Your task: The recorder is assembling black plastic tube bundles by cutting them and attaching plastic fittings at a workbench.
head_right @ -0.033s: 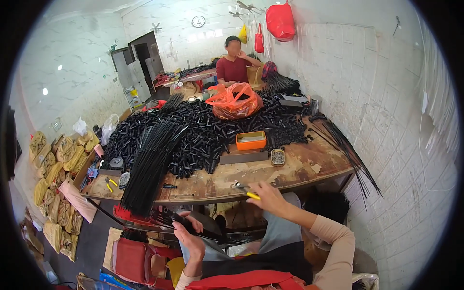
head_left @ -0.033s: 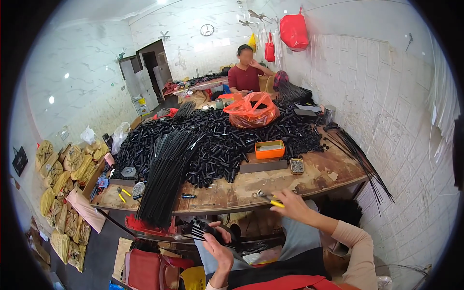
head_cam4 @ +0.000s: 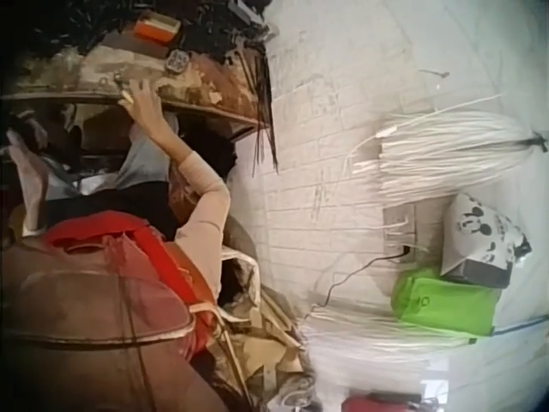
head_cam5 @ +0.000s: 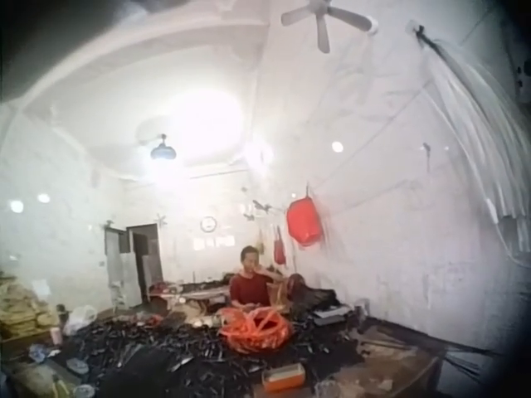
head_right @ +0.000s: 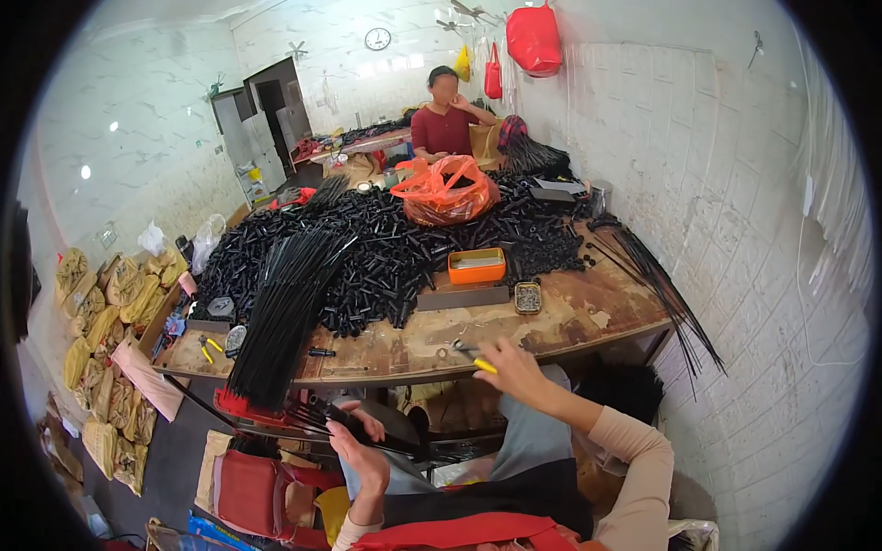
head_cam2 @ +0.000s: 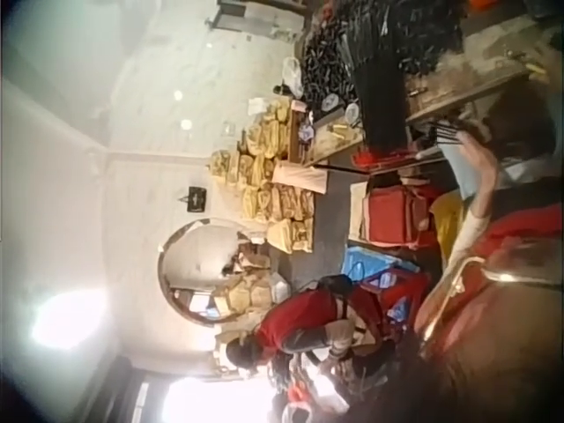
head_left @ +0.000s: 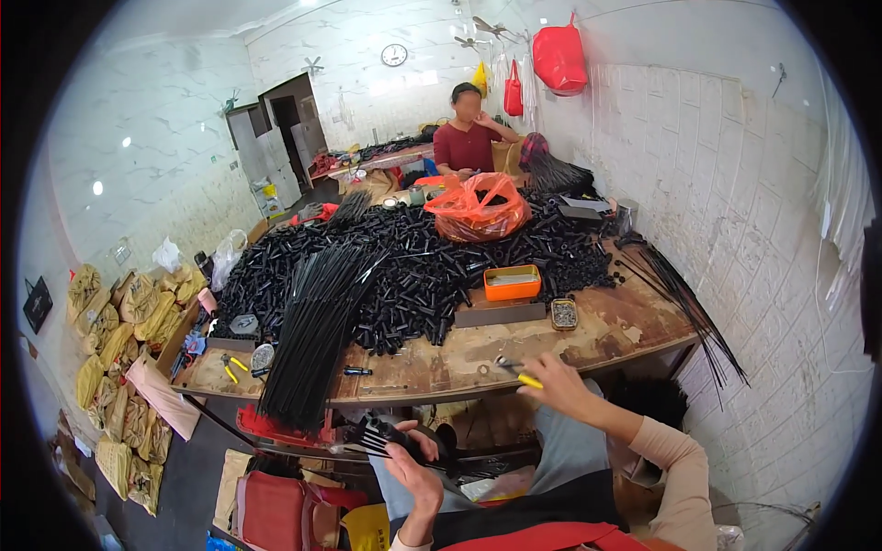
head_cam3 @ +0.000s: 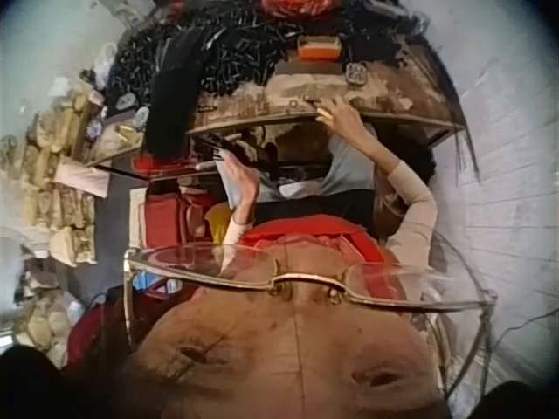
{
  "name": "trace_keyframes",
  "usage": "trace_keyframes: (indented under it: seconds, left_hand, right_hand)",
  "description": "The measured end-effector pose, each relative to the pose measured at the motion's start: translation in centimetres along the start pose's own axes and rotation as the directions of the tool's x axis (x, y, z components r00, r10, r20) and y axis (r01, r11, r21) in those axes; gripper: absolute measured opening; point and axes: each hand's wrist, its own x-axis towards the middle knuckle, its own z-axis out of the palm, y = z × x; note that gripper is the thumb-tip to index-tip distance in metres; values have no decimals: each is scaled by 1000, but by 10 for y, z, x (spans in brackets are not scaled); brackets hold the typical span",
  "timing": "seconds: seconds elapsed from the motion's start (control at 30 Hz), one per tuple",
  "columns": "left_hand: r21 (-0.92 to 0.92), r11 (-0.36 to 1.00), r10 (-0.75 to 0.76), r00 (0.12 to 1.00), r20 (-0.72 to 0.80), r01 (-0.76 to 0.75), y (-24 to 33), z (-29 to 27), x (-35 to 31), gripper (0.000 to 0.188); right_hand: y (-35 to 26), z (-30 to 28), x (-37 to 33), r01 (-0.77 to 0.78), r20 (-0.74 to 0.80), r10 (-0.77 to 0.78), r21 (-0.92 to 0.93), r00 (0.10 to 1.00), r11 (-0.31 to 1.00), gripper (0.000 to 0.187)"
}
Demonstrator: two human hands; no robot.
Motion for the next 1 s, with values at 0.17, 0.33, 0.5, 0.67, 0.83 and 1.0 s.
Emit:
trace_keyframes:
  seconds: [0.17, 0.33, 0.5, 0.67, 0.83, 1.0]
  left_hand:
    - [-19, 999, 28, 998, -52, -29, 9, 9, 10, 58]
    - [15, 995, 96, 984, -153, -94, 19, 4, 22, 59]
    - [-162, 974, 116, 962, -249, -159, 40, 10, 40, 55]
    - [-553, 832, -199, 958, -208, 52, 25, 0, 57, 46]
    - [-840, 460, -645, 758, -93, 288, -51, -42, 54, 56]
    - [-793, 410, -819, 564, -103, 450, -119, -28, 12, 60]
  right_hand:
    - [37, -8, 7, -159, -5, 163, -246, 987, 956, 50]
    - [20, -5, 6, 139, -185, -251, -470, 950, 871, 39]
    - [-54, 33, -85, 402, 101, -470, 381, 877, 833, 17]
    - [-66, 31, -117, -759, 725, -389, 644, 568, 94, 45]
    - [-69, -40, -113, -179, 202, 117, 967, 972, -182, 57]
    - [-32, -70, -129, -138, 20, 410, 956, 912, 260, 46]
